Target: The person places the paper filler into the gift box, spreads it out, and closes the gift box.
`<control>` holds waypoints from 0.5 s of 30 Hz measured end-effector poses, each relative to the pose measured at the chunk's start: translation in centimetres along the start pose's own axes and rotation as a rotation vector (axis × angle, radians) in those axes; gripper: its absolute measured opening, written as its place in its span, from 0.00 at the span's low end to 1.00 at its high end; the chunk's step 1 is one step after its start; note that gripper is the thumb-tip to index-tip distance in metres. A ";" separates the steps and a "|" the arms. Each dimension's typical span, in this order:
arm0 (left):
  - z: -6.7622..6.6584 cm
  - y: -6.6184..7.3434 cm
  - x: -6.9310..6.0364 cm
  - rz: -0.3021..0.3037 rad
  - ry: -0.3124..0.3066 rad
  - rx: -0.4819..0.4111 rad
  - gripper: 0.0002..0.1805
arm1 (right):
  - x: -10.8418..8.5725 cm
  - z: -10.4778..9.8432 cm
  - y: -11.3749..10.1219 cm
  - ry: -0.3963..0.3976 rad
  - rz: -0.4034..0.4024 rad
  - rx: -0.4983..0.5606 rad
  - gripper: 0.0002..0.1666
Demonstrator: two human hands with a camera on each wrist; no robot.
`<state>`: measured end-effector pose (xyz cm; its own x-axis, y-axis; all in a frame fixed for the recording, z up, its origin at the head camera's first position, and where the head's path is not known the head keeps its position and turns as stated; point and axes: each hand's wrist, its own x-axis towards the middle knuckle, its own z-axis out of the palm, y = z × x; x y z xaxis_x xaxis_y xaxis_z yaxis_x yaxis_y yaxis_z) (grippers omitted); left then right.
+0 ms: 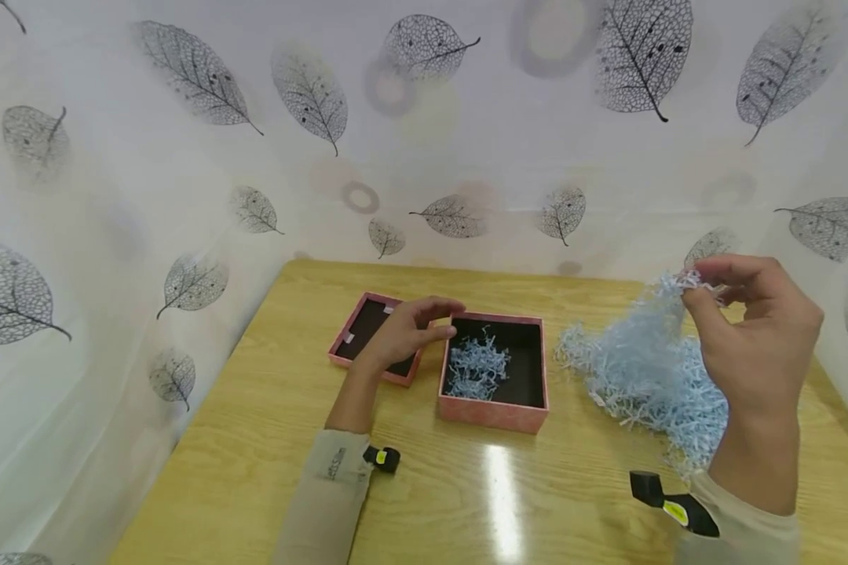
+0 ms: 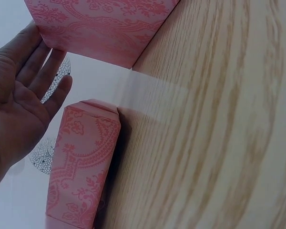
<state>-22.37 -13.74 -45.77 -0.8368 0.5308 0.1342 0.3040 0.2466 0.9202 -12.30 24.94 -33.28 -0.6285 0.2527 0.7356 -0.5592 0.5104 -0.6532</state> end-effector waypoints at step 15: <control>-0.1 0.1 -0.2 -0.024 0.008 -0.014 0.22 | 5.8 -1.1 -3.9 0.054 0.046 -0.092 0.14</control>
<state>-22.20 -13.92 -45.71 -0.8472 0.5186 0.1150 0.2776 0.2477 0.9282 -13.17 25.33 -26.22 -0.6212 0.3203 0.7152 -0.4765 0.5701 -0.6692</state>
